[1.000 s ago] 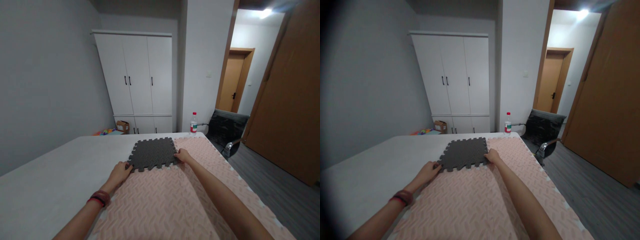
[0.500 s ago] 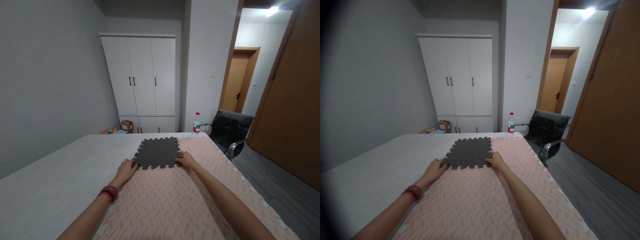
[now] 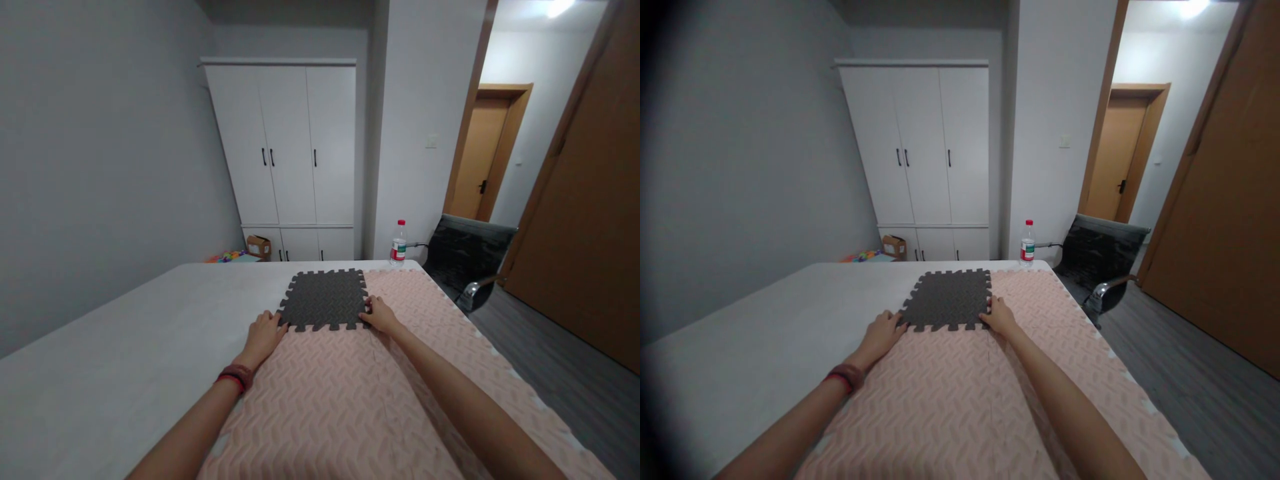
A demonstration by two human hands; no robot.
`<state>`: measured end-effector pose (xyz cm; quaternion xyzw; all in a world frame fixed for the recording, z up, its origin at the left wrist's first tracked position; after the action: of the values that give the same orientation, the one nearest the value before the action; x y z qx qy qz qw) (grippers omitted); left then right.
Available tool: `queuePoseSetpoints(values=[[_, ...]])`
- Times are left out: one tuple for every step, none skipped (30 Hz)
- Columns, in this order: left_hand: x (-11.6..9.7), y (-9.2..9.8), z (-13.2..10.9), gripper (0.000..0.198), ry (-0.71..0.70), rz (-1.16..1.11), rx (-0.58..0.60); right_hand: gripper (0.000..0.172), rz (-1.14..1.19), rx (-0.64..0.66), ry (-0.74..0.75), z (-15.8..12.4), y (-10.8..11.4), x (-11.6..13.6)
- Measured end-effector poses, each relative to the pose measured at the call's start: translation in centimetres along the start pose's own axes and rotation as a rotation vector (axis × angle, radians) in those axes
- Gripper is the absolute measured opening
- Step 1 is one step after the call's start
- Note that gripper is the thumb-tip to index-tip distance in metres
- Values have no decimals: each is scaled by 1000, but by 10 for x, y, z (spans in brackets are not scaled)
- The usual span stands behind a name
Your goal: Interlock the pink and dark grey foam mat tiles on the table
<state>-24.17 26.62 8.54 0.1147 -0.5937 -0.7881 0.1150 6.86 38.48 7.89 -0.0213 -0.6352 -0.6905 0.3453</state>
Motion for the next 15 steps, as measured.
queuePoseSetpoints(values=[[-1, 1, -1, 34, -2, 7, -11, 40, -20, 4, 12, -2, 0, 5], [-2, 3, -3, 34, -2, 12, -22, 38, -42, 8, 25, -4, 0, 11], [-3, 3, -4, 34, -1, 14, -33, 36, -64, 11, 39, -5, 2, 17], [-4, 4, -5, 34, -2, 12, -42, 33, -85, 11, 54, -4, 3, 25], [-5, 3, -6, 36, -4, 7, -47, 31, -101, 8, 71, -3, 5, 34], [-6, 2, -6, 37, -9, -2, -49, 31, -112, 2, 92, -1, 7, 45], [-6, 0, -6, 38, -14, -14, -45, 33, -116, -5, 119, 1, 8, 57], [-6, -2, -5, 39, -18, -29, -38, 36, -115, -13, 151, 4, 8, 71], [-6, -5, -5, 40, -20, -44, -29, 40, -109, -18, 184, 7, 6, 85], [-5, -8, -4, 40, -19, -60, -19, 44, -100, -17, 217, 10, 0, 99], [-4, -10, -3, 41, -17, -75, -10, 48, -90, -8, 243, 12, -8, 112], [-2, -13, -3, 41, -16, -89, 0, 52, -80, 7, 261, 14, -18, 122], [-1, -15, -2, 42, -16, -101, 10, 57, -70, 31, 271, 15, -30, 130], [1, -17, -1, 42, -18, -113, 20, 62, -59, 59, 272, 16, -44, 136], [2, -19, 0, 43, -20, -124, 31, 67, -48, 87, 267, 17, -57, 138]])
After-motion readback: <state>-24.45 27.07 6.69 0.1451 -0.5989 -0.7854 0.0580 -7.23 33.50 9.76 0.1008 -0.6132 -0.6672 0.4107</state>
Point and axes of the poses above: each hand's wrist, its own z-axis towards the middle knuckle, its own y-axis out of the back of the hand, x = y × z, the point moved 10 cm from there along z, towards the middle knuckle, and after that the axes turned 5 degrees about y, right-handed, at the moved point
